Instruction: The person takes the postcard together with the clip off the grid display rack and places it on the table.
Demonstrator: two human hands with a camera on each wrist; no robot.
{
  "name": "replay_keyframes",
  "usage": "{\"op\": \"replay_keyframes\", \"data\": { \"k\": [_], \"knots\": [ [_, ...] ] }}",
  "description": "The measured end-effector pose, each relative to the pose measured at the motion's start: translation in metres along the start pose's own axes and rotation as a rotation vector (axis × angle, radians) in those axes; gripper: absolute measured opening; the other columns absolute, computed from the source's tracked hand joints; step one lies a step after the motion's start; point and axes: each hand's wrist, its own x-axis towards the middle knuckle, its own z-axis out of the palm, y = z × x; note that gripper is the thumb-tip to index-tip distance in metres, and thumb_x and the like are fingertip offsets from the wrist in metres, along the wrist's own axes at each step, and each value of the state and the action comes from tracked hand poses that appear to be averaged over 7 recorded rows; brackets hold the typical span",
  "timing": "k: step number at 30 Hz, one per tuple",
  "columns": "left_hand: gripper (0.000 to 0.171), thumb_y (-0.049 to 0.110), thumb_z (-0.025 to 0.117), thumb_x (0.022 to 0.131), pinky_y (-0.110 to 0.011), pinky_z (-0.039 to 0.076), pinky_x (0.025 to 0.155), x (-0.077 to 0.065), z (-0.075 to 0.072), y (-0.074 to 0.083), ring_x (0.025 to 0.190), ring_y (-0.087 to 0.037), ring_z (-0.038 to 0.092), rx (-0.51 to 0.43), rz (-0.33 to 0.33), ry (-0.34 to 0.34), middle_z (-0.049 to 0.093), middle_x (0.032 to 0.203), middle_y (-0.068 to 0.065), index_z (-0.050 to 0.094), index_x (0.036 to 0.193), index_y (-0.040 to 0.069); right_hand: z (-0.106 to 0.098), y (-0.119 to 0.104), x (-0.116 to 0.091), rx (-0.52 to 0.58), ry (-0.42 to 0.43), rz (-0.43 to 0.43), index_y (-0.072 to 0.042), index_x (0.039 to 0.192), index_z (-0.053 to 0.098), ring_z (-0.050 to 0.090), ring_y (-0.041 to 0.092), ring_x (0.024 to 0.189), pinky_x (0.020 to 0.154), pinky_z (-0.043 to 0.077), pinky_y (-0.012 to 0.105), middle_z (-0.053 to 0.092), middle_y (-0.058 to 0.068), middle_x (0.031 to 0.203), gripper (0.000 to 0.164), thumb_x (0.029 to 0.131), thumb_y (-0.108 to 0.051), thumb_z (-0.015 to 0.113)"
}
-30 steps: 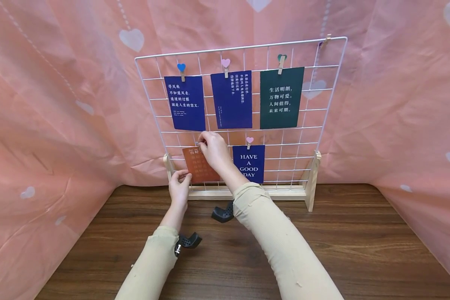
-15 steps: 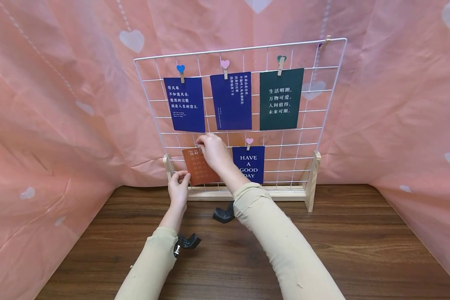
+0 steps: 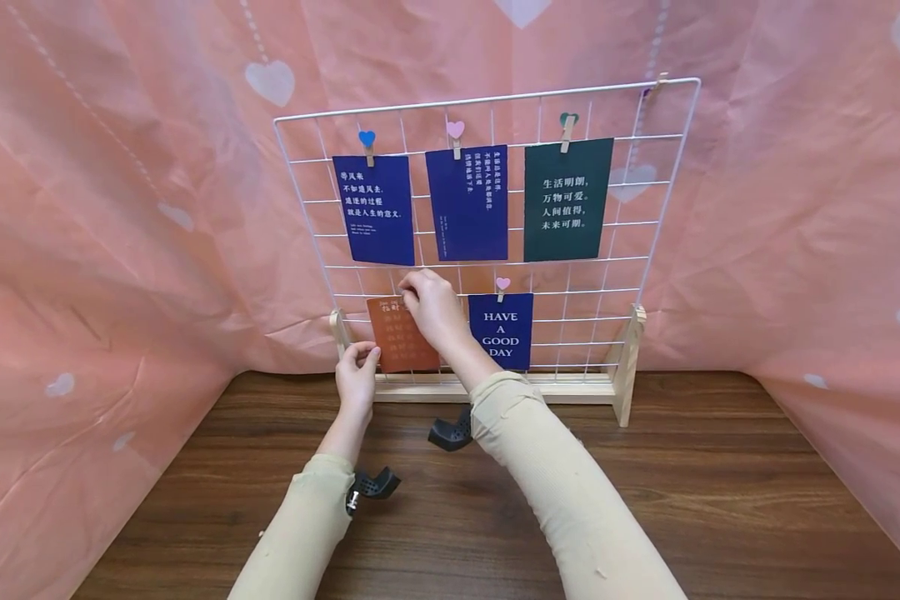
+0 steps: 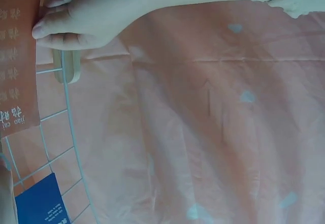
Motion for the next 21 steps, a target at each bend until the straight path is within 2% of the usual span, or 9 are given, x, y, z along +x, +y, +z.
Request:
{"op": "replay_keyframes", "data": {
  "k": [8, 15, 21],
  "knots": [
    [0.009, 0.004, 0.062, 0.084, -0.018, 0.044, 0.065, 0.000, -0.003, 0.002, 0.075, -0.020, 0.056, 0.025, 0.017, -0.014, 0.063, 0.087, -0.017, 0.064, 0.090, -0.002, -0.004, 0.001, 0.000, 0.070, 0.096, -0.029, -0.007, 0.090, 0.068, 0.061, 0.015, 0.082, 0.071, 0.051, 0.023, 0.065, 0.004, 0.095, 0.009, 0.086, -0.009, 0.061],
    [0.008, 0.003, 0.062, 0.083, -0.018, 0.045, 0.065, -0.001, -0.010, 0.004, 0.075, -0.016, 0.055, 0.040, 0.003, -0.029, 0.063, 0.085, -0.013, 0.064, 0.090, 0.000, -0.008, -0.001, -0.004, 0.102, 0.103, -0.034, -0.007, 0.090, 0.068, 0.062, 0.014, 0.084, 0.070, 0.052, 0.021, 0.065, 0.004, 0.094, 0.009, 0.086, -0.009, 0.060],
    [0.008, 0.005, 0.063, 0.083, -0.018, 0.045, 0.065, -0.001, -0.019, 0.003, 0.073, -0.013, 0.055, 0.043, -0.003, -0.069, 0.063, 0.086, -0.013, 0.064, 0.090, 0.000, -0.010, 0.001, -0.014, 0.148, 0.113, -0.038, -0.007, 0.089, 0.068, 0.061, 0.013, 0.081, 0.069, 0.051, 0.022, 0.065, 0.004, 0.092, 0.008, 0.085, -0.008, 0.061]
  ]
}}
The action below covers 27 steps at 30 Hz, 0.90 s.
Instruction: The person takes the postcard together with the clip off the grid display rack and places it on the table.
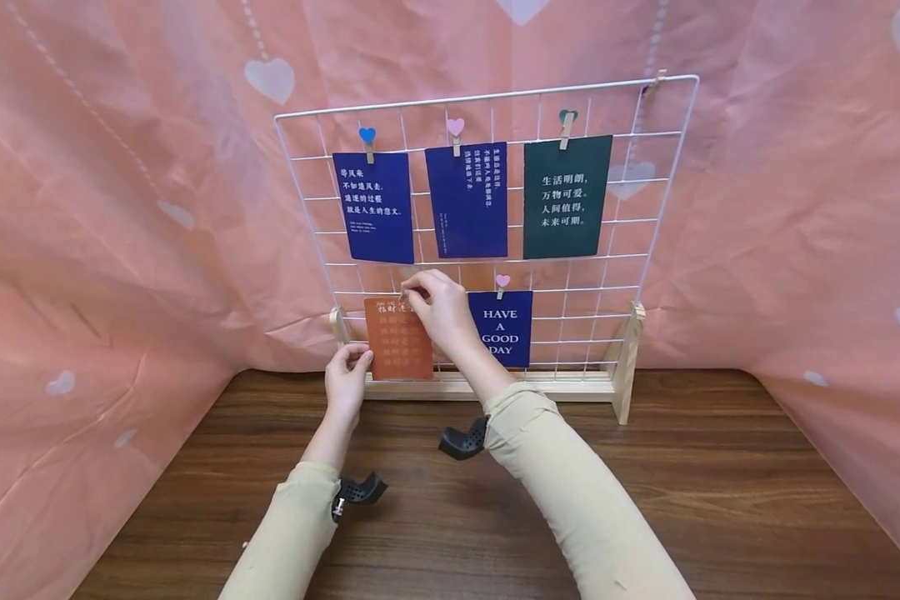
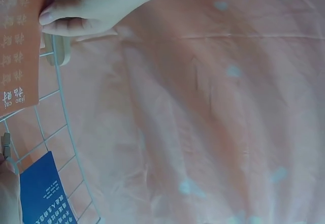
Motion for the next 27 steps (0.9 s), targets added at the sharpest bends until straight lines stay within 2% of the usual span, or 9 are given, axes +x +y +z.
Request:
{"op": "replay_keyframes", "data": {
  "k": [12, 19, 27],
  "knots": [
    [0.011, 0.003, 0.061, 0.085, -0.020, 0.049, 0.068, -0.006, -0.018, -0.001, 0.071, -0.011, 0.054, -0.087, -0.035, -0.084, 0.059, 0.083, -0.011, 0.062, 0.094, -0.003, -0.009, -0.001, -0.017, 0.122, -0.030, 0.056, -0.007, 0.092, 0.068, 0.063, 0.011, 0.077, 0.068, 0.051, 0.019, 0.065, 0.002, 0.087, 0.011, 0.082, -0.013, 0.067],
    [0.011, 0.002, 0.060, 0.085, -0.019, 0.049, 0.066, -0.010, -0.033, 0.000, 0.070, -0.009, 0.054, -0.042, -0.043, -0.123, 0.059, 0.082, -0.008, 0.062, 0.095, -0.003, -0.020, 0.001, -0.027, 0.137, -0.081, 0.070, -0.009, 0.096, 0.067, 0.063, 0.010, 0.080, 0.070, 0.052, 0.022, 0.066, 0.000, 0.090, 0.013, 0.084, -0.013, 0.065],
    [0.012, 0.004, 0.061, 0.085, -0.019, 0.047, 0.066, -0.015, -0.050, -0.004, 0.074, -0.011, 0.053, 0.041, -0.062, -0.190, 0.061, 0.087, -0.013, 0.062, 0.095, -0.003, -0.034, 0.010, -0.042, 0.143, -0.110, 0.120, -0.008, 0.096, 0.065, 0.063, 0.011, 0.080, 0.069, 0.053, 0.023, 0.065, 0.002, 0.091, 0.013, 0.084, -0.012, 0.064]
  ]
}}
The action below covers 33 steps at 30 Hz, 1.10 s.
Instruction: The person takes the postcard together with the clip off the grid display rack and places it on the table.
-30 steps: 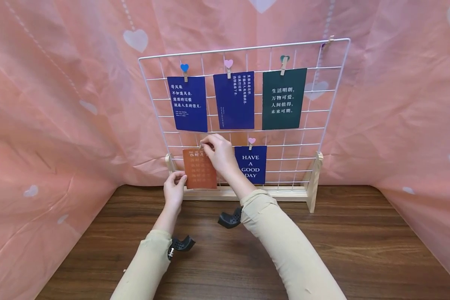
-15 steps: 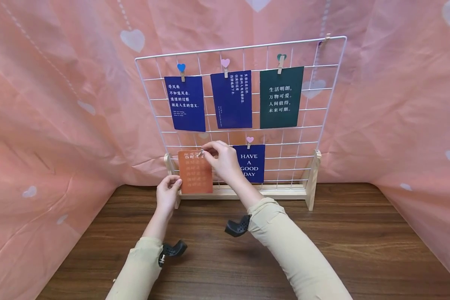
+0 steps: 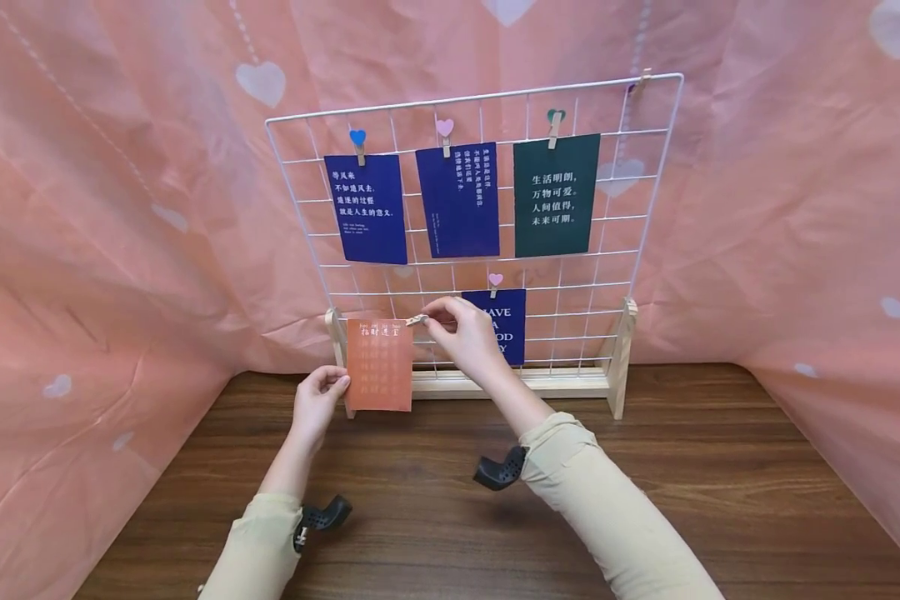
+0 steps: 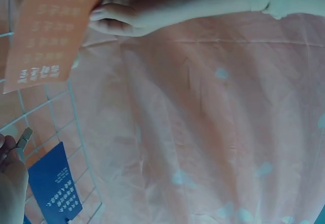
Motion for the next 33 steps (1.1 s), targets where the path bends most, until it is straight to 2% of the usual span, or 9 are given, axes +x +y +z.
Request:
{"op": "replay_keyframes", "data": {
  "k": [5, 11, 15, 20, 26, 29, 33],
  "knots": [
    [0.014, 0.002, 0.059, 0.085, -0.019, 0.048, 0.066, -0.004, -0.011, -0.007, 0.074, -0.010, 0.054, -0.005, -0.042, -0.077, 0.060, 0.087, -0.012, 0.060, 0.097, -0.006, -0.007, 0.010, -0.012, -0.029, -0.011, 0.024, -0.009, 0.096, 0.064, 0.063, 0.011, 0.081, 0.069, 0.053, 0.022, 0.064, 0.001, 0.091, 0.012, 0.084, -0.013, 0.064],
    [0.014, 0.001, 0.058, 0.086, -0.027, 0.052, 0.067, -0.007, -0.028, -0.015, 0.071, -0.012, 0.055, -0.023, -0.097, -0.152, 0.057, 0.083, -0.010, 0.058, 0.097, -0.008, -0.015, 0.022, -0.024, 0.012, -0.023, 0.073, -0.007, 0.095, 0.063, 0.063, 0.013, 0.081, 0.068, 0.052, 0.020, 0.064, 0.002, 0.090, 0.013, 0.084, -0.013, 0.064],
    [0.016, 0.002, 0.058, 0.086, -0.029, 0.051, 0.070, -0.009, -0.040, -0.019, 0.072, -0.011, 0.055, 0.000, -0.103, -0.169, 0.058, 0.082, -0.007, 0.057, 0.098, -0.008, -0.021, 0.028, -0.033, 0.046, -0.048, 0.125, -0.009, 0.094, 0.063, 0.063, 0.015, 0.081, 0.061, 0.050, 0.019, 0.065, 0.003, 0.090, 0.011, 0.083, -0.012, 0.065],
    [0.017, 0.000, 0.057, 0.086, -0.023, 0.051, 0.066, -0.010, -0.056, -0.026, 0.071, -0.009, 0.055, -0.036, -0.137, -0.174, 0.058, 0.080, -0.003, 0.054, 0.099, -0.011, -0.028, 0.037, -0.048, 0.046, -0.069, 0.166, -0.006, 0.094, 0.062, 0.064, 0.017, 0.084, 0.064, 0.052, 0.021, 0.067, 0.007, 0.093, 0.013, 0.081, -0.006, 0.066],
    [0.018, 0.001, 0.055, 0.088, -0.026, 0.051, 0.068, -0.012, -0.072, -0.030, 0.069, -0.011, 0.055, -0.016, -0.171, -0.196, 0.057, 0.080, -0.005, 0.053, 0.101, -0.011, -0.041, 0.052, -0.064, 0.041, -0.046, 0.168, -0.003, 0.092, 0.062, 0.065, 0.019, 0.083, 0.066, 0.052, 0.020, 0.066, 0.010, 0.091, 0.014, 0.079, -0.002, 0.066],
    [0.019, 0.002, 0.055, 0.088, -0.027, 0.050, 0.068, -0.014, -0.080, -0.031, 0.070, -0.012, 0.055, 0.001, -0.182, -0.198, 0.056, 0.081, -0.006, 0.052, 0.102, -0.011, -0.048, 0.059, -0.071, 0.036, -0.035, 0.161, -0.002, 0.092, 0.062, 0.065, 0.015, 0.081, 0.066, 0.052, 0.018, 0.066, 0.011, 0.090, 0.014, 0.079, -0.002, 0.067],
    [0.019, 0.001, 0.054, 0.088, -0.027, 0.050, 0.068, -0.015, -0.090, -0.034, 0.070, -0.012, 0.054, 0.004, -0.192, -0.206, 0.055, 0.080, -0.006, 0.051, 0.102, -0.012, -0.058, 0.068, -0.080, -0.034, -0.023, 0.136, -0.004, 0.094, 0.067, 0.063, 0.009, 0.079, 0.065, 0.051, 0.016, 0.066, 0.010, 0.092, 0.015, 0.079, -0.005, 0.068]
  ]
}}
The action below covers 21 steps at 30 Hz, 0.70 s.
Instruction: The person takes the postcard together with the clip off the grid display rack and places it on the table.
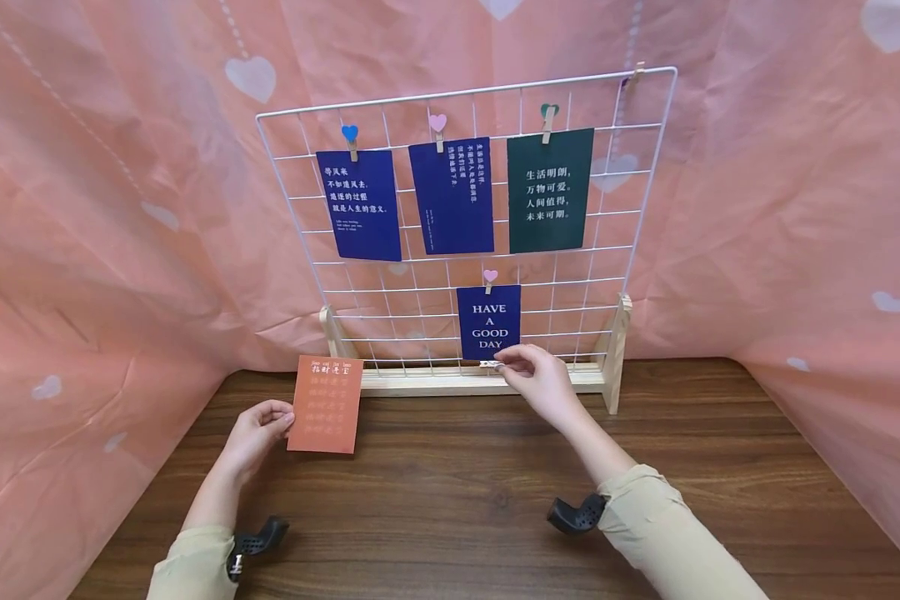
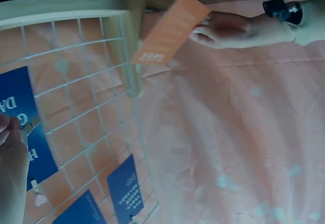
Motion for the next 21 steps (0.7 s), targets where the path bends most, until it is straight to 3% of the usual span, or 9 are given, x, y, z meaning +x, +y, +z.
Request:
{"op": "replay_keyframes", "data": {
  "k": [8, 11, 14, 18, 21],
  "knots": [
    [0.019, -0.001, 0.052, 0.088, -0.026, 0.051, 0.068, -0.004, -0.019, -0.007, 0.071, -0.011, 0.054, 0.029, -0.027, -0.003, 0.055, 0.080, -0.006, 0.049, 0.102, -0.014, -0.016, 0.017, -0.014, -0.063, 0.000, 0.027, -0.003, 0.092, 0.068, 0.060, 0.004, 0.073, 0.061, 0.049, 0.015, 0.068, 0.009, 0.089, 0.016, 0.080, -0.013, 0.069],
    [0.020, -0.001, 0.052, 0.089, -0.026, 0.051, 0.068, -0.005, -0.024, -0.009, 0.071, -0.012, 0.054, 0.053, -0.044, -0.003, 0.055, 0.081, -0.007, 0.049, 0.103, -0.014, -0.023, 0.023, -0.018, -0.057, -0.005, 0.006, 0.000, 0.088, 0.067, 0.058, 0.001, 0.068, 0.058, 0.047, 0.014, 0.068, 0.011, 0.082, 0.012, 0.079, -0.008, 0.069],
    [0.020, 0.000, 0.052, 0.089, -0.026, 0.050, 0.068, -0.006, -0.030, -0.012, 0.071, -0.012, 0.054, 0.078, -0.071, -0.020, 0.054, 0.081, -0.007, 0.049, 0.104, -0.014, -0.031, 0.015, -0.024, -0.035, -0.026, -0.008, 0.005, 0.085, 0.065, 0.059, 0.005, 0.067, 0.059, 0.047, 0.014, 0.066, 0.016, 0.080, 0.008, 0.078, 0.001, 0.066],
    [0.020, 0.000, 0.051, 0.090, -0.025, 0.050, 0.067, -0.008, -0.038, -0.015, 0.072, -0.012, 0.054, 0.099, -0.107, -0.039, 0.054, 0.080, -0.006, 0.048, 0.104, -0.014, -0.042, 0.022, -0.033, -0.072, -0.041, 0.029, 0.002, 0.084, 0.065, 0.058, 0.004, 0.070, 0.062, 0.047, 0.013, 0.064, 0.013, 0.082, 0.005, 0.080, -0.001, 0.065],
    [0.021, 0.001, 0.050, 0.090, -0.024, 0.050, 0.067, -0.010, -0.043, -0.017, 0.071, -0.012, 0.054, 0.109, -0.134, -0.046, 0.055, 0.079, -0.005, 0.048, 0.104, -0.014, -0.046, 0.039, -0.037, -0.119, -0.048, 0.085, -0.005, 0.085, 0.065, 0.056, 0.000, 0.071, 0.062, 0.045, 0.012, 0.063, 0.006, 0.083, 0.005, 0.082, -0.009, 0.066]
  ]
}}
